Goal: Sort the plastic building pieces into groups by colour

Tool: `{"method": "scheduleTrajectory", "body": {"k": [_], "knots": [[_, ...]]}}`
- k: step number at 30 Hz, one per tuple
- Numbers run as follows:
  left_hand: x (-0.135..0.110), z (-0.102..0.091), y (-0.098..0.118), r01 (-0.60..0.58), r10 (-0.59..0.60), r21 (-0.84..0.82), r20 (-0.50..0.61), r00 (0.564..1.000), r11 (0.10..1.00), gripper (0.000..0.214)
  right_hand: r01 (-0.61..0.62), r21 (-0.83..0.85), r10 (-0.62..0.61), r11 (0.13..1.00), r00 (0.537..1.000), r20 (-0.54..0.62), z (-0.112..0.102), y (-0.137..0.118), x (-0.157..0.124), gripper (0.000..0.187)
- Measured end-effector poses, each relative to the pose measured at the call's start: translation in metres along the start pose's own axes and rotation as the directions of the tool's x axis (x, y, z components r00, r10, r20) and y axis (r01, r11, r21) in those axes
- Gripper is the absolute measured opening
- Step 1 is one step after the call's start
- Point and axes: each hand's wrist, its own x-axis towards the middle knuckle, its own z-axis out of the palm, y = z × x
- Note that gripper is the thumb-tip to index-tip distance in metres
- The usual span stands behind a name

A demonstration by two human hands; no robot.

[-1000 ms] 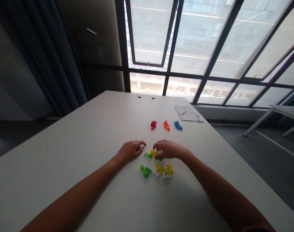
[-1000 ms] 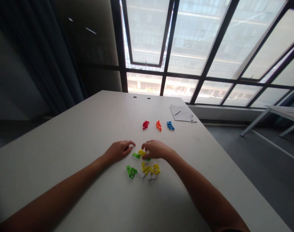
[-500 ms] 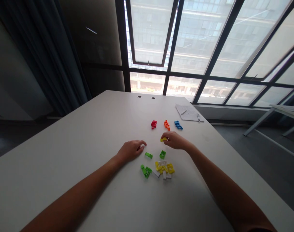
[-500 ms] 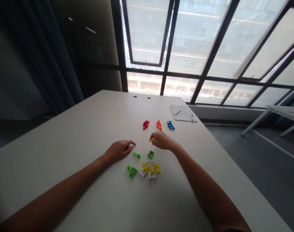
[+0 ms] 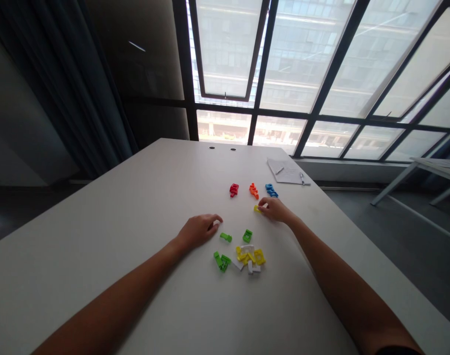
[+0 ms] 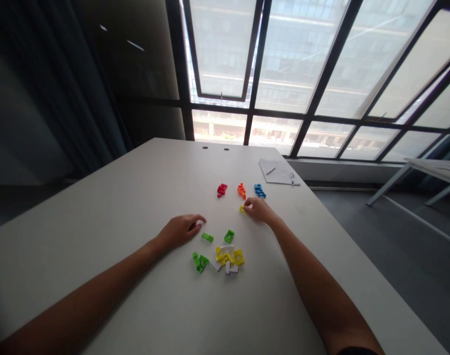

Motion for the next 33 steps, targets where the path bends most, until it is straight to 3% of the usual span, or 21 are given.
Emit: {"method": "scheduleTrajectory", "body": {"k": [4, 9, 16, 21, 24, 28, 33], "knots": [[0.000, 0.000, 0.000, 0.002, -0.002, 0.003, -0.001, 1.000, 1.000, 0.028, 0.071, -0.023, -0.073, 0.997, 0.991, -0.108, 0.000, 0.003, 0.001, 0.020], [0.000, 0.001, 0.000, -0.009, 0.009, -0.001, -0.007, 1.000, 1.000, 0.027, 0.144, -0.030, -0.145, 0.989, 0.989, -0.035, -0.001, 0.003, -0.002, 0.016], [0.000, 0.001, 0.000, -0.001, 0.001, -0.008, -0.008, 1.000, 1.000, 0.028, 0.092, -0.147, -0.109, 0.985, 0.987, -0.117, 0.007, -0.005, -0.004, 0.019], [0.000, 0.000, 0.000, -0.006, 0.006, -0.005, -0.005, 1.000, 1.000, 0.027, 0.130, -0.192, -0.160, 0.973, 0.975, -0.155, -0.009, -0.028, -0.009, 0.019], [-0.001, -0.001, 0.001, -0.003, 0.003, -0.005, -0.005, 1.000, 1.000, 0.028, 0.269, -0.157, -0.269, 0.950, 0.963, 0.016, -0.022, -0.048, -0.016, 0.016], [-0.001, -0.001, 0.002, 0.008, -0.008, -0.008, -0.003, 1.000, 1.000, 0.031, 0.372, -0.007, -0.348, 0.928, 0.874, 0.339, -0.033, -0.078, -0.029, 0.019], [0.000, -0.001, 0.003, -0.003, 0.003, -0.013, -0.012, 1.000, 1.000, 0.030, 0.387, 0.014, -0.340, 0.922, 0.791, 0.509, -0.037, -0.112, -0.047, 0.026]]}}
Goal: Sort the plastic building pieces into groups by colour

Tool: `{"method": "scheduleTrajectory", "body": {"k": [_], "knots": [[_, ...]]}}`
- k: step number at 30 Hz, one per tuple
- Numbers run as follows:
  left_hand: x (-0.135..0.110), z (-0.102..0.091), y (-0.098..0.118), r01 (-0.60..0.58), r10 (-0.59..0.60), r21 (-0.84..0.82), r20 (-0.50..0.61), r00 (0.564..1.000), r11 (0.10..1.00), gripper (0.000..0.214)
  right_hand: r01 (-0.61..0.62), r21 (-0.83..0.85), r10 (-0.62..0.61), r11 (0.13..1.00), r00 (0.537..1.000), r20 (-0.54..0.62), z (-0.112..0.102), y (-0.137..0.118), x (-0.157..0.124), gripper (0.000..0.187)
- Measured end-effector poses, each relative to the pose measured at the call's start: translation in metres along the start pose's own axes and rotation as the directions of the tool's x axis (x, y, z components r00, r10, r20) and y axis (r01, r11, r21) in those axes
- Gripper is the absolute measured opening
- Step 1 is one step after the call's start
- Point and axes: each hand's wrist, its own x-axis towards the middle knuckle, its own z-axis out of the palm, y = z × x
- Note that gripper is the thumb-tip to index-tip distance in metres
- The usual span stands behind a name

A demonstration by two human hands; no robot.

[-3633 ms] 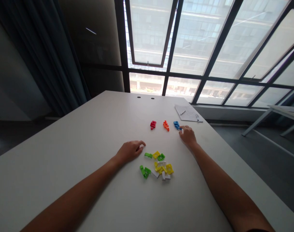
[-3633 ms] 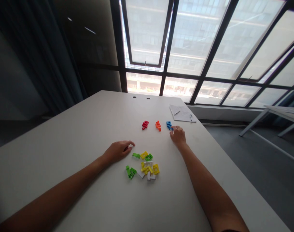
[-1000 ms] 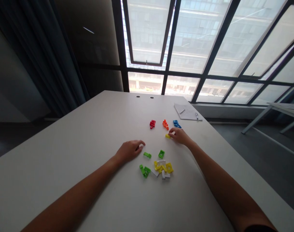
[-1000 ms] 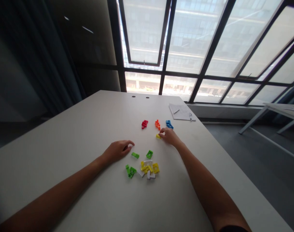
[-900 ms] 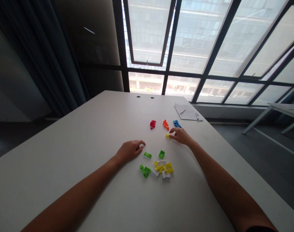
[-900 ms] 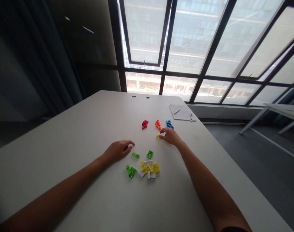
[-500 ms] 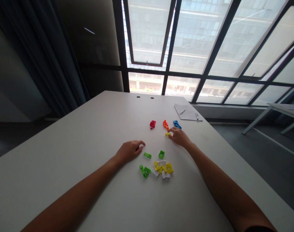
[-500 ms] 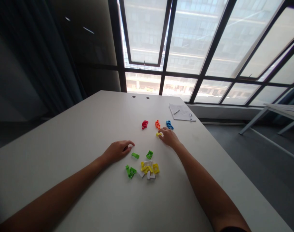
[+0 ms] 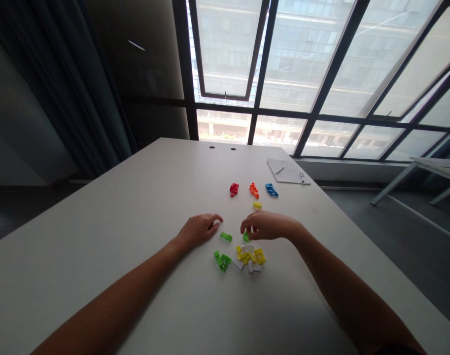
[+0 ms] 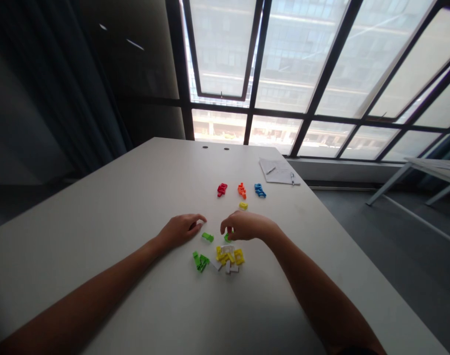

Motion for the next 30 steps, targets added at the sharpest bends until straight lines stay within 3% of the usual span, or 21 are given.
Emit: {"method": "scheduleTrajectory", "body": {"k": [3, 11, 18, 22, 27, 30], "knots": [[0.000, 0.000, 0.000, -0.003, 0.003, 0.005, -0.005, 1.000, 1.000, 0.029, 0.023, -0.062, -0.019, 0.998, 0.998, 0.051, 0.004, -0.018, -0.001, 0.032], [0.001, 0.002, -0.002, -0.010, 0.010, 0.008, -0.009, 1.000, 1.000, 0.029, 0.101, -0.192, -0.092, 0.976, 0.994, 0.055, 0.026, -0.042, 0.009, 0.037], [0.000, 0.002, -0.003, -0.015, 0.015, 0.006, -0.010, 1.000, 1.000, 0.028, 0.075, -0.193, -0.064, 0.978, 0.996, 0.061, 0.024, -0.041, 0.009, 0.025], [0.000, 0.002, -0.003, -0.019, 0.019, 0.010, -0.011, 1.000, 1.000, 0.027, 0.071, -0.179, -0.053, 0.981, 0.993, 0.104, 0.028, -0.039, 0.011, 0.032], [0.001, 0.003, -0.004, -0.020, 0.020, 0.016, -0.010, 1.000, 1.000, 0.027, 0.122, -0.190, -0.112, 0.974, 0.992, 0.063, 0.031, -0.038, 0.014, 0.022], [0.001, 0.003, -0.004, -0.027, 0.027, 0.010, -0.007, 1.000, 1.000, 0.027, 0.181, -0.095, -0.181, 0.979, 0.983, 0.002, 0.021, -0.036, 0.010, 0.021]]}}
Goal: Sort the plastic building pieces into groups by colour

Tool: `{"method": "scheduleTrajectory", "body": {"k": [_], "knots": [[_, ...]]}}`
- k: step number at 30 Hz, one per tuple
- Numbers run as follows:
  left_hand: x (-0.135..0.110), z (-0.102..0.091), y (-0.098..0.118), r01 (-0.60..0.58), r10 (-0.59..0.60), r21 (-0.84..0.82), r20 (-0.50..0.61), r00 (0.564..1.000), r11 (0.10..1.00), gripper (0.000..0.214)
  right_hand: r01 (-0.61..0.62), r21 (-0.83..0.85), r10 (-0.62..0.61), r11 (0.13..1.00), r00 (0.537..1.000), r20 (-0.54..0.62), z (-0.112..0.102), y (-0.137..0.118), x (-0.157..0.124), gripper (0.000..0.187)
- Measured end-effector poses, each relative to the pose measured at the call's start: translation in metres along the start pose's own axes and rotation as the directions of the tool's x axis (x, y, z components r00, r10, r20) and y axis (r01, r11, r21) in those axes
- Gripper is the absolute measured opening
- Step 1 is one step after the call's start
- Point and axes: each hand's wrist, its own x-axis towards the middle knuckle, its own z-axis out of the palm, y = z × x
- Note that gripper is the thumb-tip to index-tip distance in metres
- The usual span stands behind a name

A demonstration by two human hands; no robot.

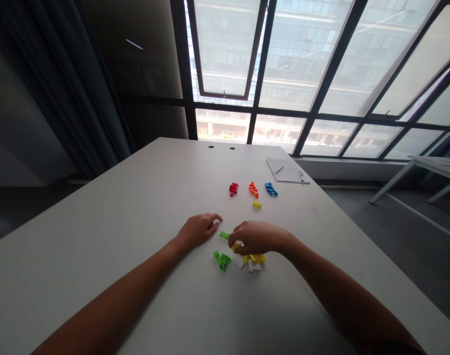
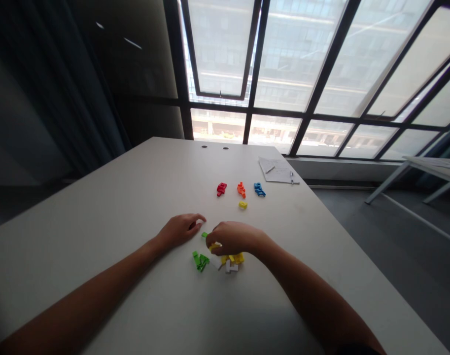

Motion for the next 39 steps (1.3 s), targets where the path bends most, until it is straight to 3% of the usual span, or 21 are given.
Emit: {"method": "scheduleTrajectory", "body": {"k": [4, 8, 12, 16, 20, 26, 39], "knots": [[0.000, 0.000, 0.000, -0.005, 0.005, -0.005, 0.004, 1.000, 1.000, 0.027, 0.005, 0.147, 0.023, 0.989, 0.982, -0.186, -0.024, 0.018, -0.016, 0.021], [0.000, 0.000, 0.000, 0.009, -0.009, 0.002, 0.002, 1.000, 1.000, 0.027, -0.147, 0.253, 0.233, 0.956, 0.905, -0.356, -0.036, 0.065, -0.037, 0.021], [0.000, 0.000, 0.000, 0.011, -0.011, 0.006, 0.005, 1.000, 1.000, 0.026, -0.313, 0.537, 0.509, 0.783, 0.819, -0.266, -0.024, 0.122, -0.052, 0.023], [0.000, 0.000, 0.000, 0.020, -0.020, 0.004, 0.004, 1.000, 1.000, 0.027, -0.376, 0.684, 0.595, 0.625, 0.797, -0.106, -0.001, 0.156, -0.054, 0.021], [0.000, 0.000, -0.001, 0.026, -0.026, -0.002, 0.012, 1.000, 1.000, 0.028, -0.424, 0.699, 0.623, 0.577, 0.781, -0.040, 0.011, 0.165, -0.048, 0.016], [0.000, -0.001, 0.001, 0.027, -0.027, 0.001, 0.018, 0.999, 1.000, 0.029, -0.511, 0.511, 0.669, 0.691, 0.720, -0.185, 0.014, 0.165, -0.042, 0.016], [0.000, -0.004, 0.003, 0.032, -0.032, 0.002, 0.020, 0.999, 0.999, 0.030, -0.551, 0.494, 0.723, 0.673, 0.631, -0.282, 0.020, 0.160, -0.033, 0.014]]}}
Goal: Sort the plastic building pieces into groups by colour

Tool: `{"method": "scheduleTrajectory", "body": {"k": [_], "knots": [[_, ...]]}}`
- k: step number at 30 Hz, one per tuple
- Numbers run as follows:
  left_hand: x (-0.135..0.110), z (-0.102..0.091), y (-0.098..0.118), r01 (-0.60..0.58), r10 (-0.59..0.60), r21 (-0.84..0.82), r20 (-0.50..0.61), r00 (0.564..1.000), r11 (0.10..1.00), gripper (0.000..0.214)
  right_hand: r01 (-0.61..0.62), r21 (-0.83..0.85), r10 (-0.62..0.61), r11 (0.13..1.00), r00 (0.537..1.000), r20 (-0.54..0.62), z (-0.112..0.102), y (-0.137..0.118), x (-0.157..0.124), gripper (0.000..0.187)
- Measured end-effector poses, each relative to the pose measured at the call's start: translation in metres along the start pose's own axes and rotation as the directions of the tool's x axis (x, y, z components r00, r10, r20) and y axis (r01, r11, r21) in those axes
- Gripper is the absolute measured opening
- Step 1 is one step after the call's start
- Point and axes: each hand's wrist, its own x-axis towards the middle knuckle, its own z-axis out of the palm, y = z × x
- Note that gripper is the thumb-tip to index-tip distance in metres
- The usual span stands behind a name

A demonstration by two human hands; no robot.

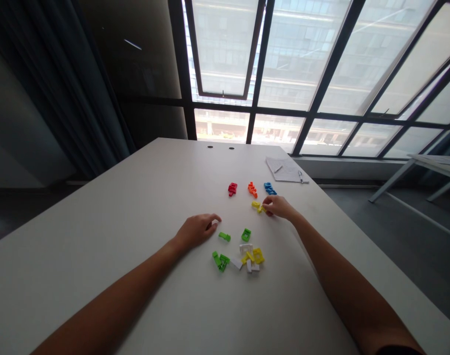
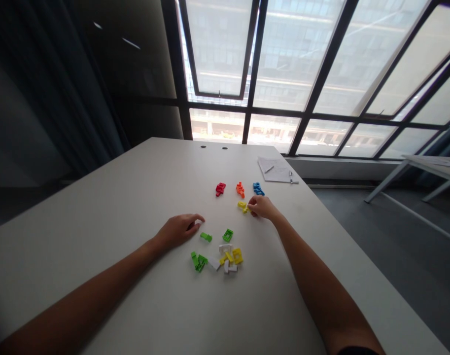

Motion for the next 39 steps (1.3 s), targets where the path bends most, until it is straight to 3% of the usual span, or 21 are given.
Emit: {"method": "scheduleTrajectory", "body": {"k": [7, 11, 14, 18, 22, 27, 34, 39], "knots": [[0.000, 0.001, -0.002, -0.004, 0.004, -0.006, -0.002, 1.000, 1.000, 0.029, -0.018, -0.008, 0.018, 1.000, 1.000, 0.013, -0.005, -0.009, -0.006, 0.015], [0.000, 0.002, -0.003, -0.008, 0.007, -0.009, -0.007, 1.000, 1.000, 0.029, 0.078, -0.058, -0.078, 0.995, 0.997, 0.003, -0.022, -0.023, -0.014, 0.016], [0.000, 0.004, -0.003, -0.011, 0.010, -0.009, -0.010, 1.000, 1.000, 0.028, 0.172, -0.103, -0.155, 0.980, 0.976, 0.156, -0.034, -0.038, -0.028, 0.017], [0.000, 0.004, -0.003, -0.010, 0.010, -0.006, -0.008, 1.000, 1.000, 0.029, 0.255, -0.117, -0.178, 0.960, 0.876, 0.448, -0.044, -0.061, -0.055, 0.031], [0.000, 0.003, -0.003, -0.004, 0.004, -0.001, -0.005, 1.000, 1.000, 0.030, 0.320, -0.164, -0.210, 0.933, 0.856, 0.472, -0.047, -0.084, -0.080, 0.032], [0.000, 0.003, -0.002, -0.012, 0.012, -0.005, -0.010, 1.000, 1.000, 0.029, 0.403, -0.298, -0.208, 0.865, 0.830, 0.518, -0.028, -0.102, -0.090, 0.027], [0.000, 0.003, -0.002, -0.006, 0.006, -0.005, -0.018, 1.000, 1.000, 0.030, 0.428, -0.454, -0.113, 0.782, 0.813, 0.571, 0.015, -0.106, -0.078, 0.035], [-0.001, 0.003, -0.003, -0.013, 0.013, -0.023, -0.016, 1.000, 1.000, 0.029, 0.438, -0.448, -0.065, 0.780, 0.768, 0.638, 0.015, -0.106, -0.074, 0.022]]}}
